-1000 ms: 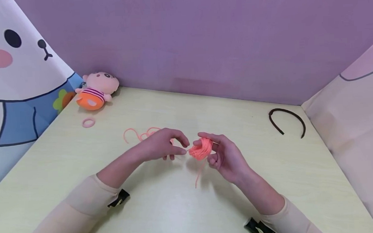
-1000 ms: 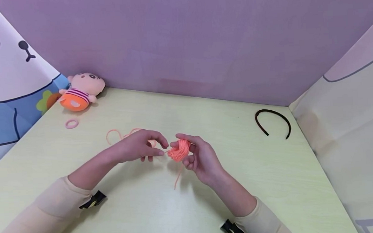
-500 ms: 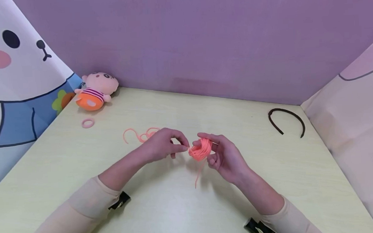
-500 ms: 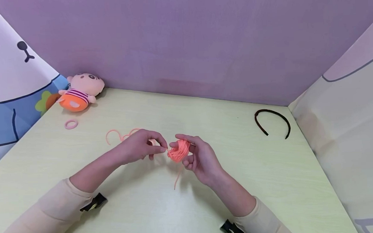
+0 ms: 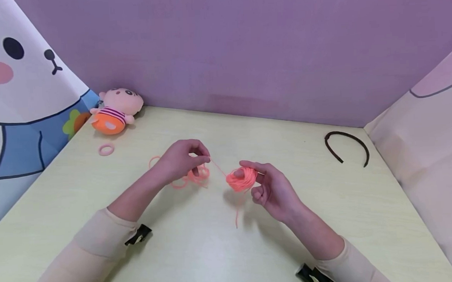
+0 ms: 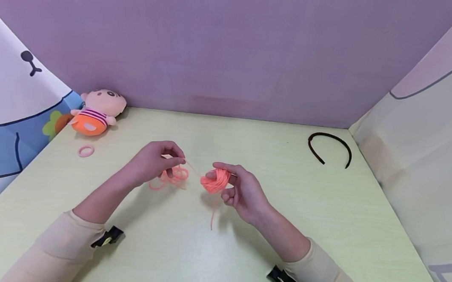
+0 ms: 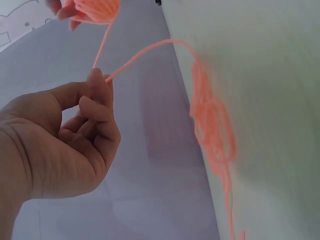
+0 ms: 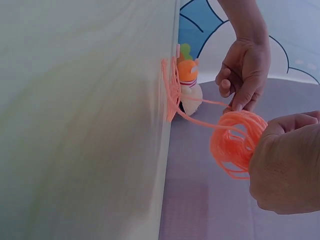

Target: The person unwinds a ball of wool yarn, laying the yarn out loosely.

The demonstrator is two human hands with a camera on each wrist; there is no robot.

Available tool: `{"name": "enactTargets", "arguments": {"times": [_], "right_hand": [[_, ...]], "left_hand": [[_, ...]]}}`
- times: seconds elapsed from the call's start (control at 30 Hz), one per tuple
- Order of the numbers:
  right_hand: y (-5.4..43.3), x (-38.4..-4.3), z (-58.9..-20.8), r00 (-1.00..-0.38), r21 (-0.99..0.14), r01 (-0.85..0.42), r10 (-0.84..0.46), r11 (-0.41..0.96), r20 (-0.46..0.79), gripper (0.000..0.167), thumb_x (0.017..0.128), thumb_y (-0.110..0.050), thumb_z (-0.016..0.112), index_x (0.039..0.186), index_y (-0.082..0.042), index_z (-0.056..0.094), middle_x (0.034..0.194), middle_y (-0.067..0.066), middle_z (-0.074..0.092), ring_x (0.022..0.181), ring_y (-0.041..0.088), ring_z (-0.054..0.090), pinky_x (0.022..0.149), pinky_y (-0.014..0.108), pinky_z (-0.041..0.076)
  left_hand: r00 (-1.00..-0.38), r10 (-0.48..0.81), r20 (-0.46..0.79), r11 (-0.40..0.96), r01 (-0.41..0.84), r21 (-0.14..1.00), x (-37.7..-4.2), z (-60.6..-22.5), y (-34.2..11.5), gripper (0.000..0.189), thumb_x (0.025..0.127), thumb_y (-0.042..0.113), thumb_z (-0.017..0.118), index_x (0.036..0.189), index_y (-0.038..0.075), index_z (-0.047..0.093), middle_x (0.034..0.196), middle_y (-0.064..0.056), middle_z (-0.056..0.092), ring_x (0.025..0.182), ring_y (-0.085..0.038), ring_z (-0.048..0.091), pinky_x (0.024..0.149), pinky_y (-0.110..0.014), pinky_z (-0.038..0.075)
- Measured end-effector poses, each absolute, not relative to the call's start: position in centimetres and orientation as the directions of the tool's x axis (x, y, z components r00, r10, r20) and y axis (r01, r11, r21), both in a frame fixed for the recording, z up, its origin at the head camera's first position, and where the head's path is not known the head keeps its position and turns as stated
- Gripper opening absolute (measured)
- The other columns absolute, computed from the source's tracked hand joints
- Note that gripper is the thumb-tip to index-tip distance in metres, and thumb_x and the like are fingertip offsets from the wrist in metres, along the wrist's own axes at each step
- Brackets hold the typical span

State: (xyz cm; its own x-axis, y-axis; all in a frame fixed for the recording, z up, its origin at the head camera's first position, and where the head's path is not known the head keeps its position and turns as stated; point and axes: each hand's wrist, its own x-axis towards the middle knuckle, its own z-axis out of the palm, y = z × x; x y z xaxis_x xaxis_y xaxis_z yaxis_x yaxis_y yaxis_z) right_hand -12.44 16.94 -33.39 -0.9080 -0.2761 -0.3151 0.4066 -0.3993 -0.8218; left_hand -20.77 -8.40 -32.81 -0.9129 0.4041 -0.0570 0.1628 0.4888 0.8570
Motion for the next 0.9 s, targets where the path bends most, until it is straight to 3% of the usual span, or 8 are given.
{"name": "enactTargets", "arguments": {"times": [0.23, 0.53, 0.9], "right_hand": [[17.0, -12.4, -33.4, -0.907, -0.832, 0.405, -0.284, -0.379, -0.312, 0.042, 0.107, -0.022, 0.040, 0.143, -0.005, 0.052, 0.105, 0.004, 0.074, 0.049, 0.007, 0.049, 0.048, 0.018, 0.036], [17.1, -12.6, -33.6, -0.913, -0.839, 0.392, -0.275, -0.378, -0.302, 0.044, 0.107, -0.022, 0.039, 0.147, -0.005, 0.047, 0.107, 0.004, 0.073, 0.048, 0.008, 0.051, 0.049, 0.018, 0.039], [17.1, -12.7, -33.4, -0.914, -0.813, 0.399, -0.252, -0.424, -0.317, 0.044, 0.108, -0.026, 0.038, 0.150, -0.015, 0.044, 0.110, 0.005, 0.070, 0.050, 0.010, 0.053, 0.048, 0.017, 0.038]], "left_hand": [[-0.959, 0.282, -0.003, 0.442, 0.127, 0.888, -21.4, -31.7, -9.5, 0.010, 0.099, 0.014, 0.067, 0.106, 0.008, 0.066, 0.100, -0.010, 0.066, 0.067, -0.028, 0.068, 0.054, -0.028, 0.048], [-0.977, 0.193, 0.093, 0.408, 0.166, 0.898, -21.8, -30.9, -10.8, 0.011, 0.101, 0.013, 0.062, 0.108, 0.004, 0.064, 0.099, -0.010, 0.068, 0.066, -0.030, 0.067, 0.050, -0.027, 0.046], [-0.986, 0.152, 0.073, 0.356, 0.124, 0.926, -21.8, -30.4, -11.5, 0.014, 0.102, 0.012, 0.059, 0.112, 0.002, 0.062, 0.105, -0.010, 0.069, 0.063, -0.020, 0.063, 0.051, -0.024, 0.044]]}}
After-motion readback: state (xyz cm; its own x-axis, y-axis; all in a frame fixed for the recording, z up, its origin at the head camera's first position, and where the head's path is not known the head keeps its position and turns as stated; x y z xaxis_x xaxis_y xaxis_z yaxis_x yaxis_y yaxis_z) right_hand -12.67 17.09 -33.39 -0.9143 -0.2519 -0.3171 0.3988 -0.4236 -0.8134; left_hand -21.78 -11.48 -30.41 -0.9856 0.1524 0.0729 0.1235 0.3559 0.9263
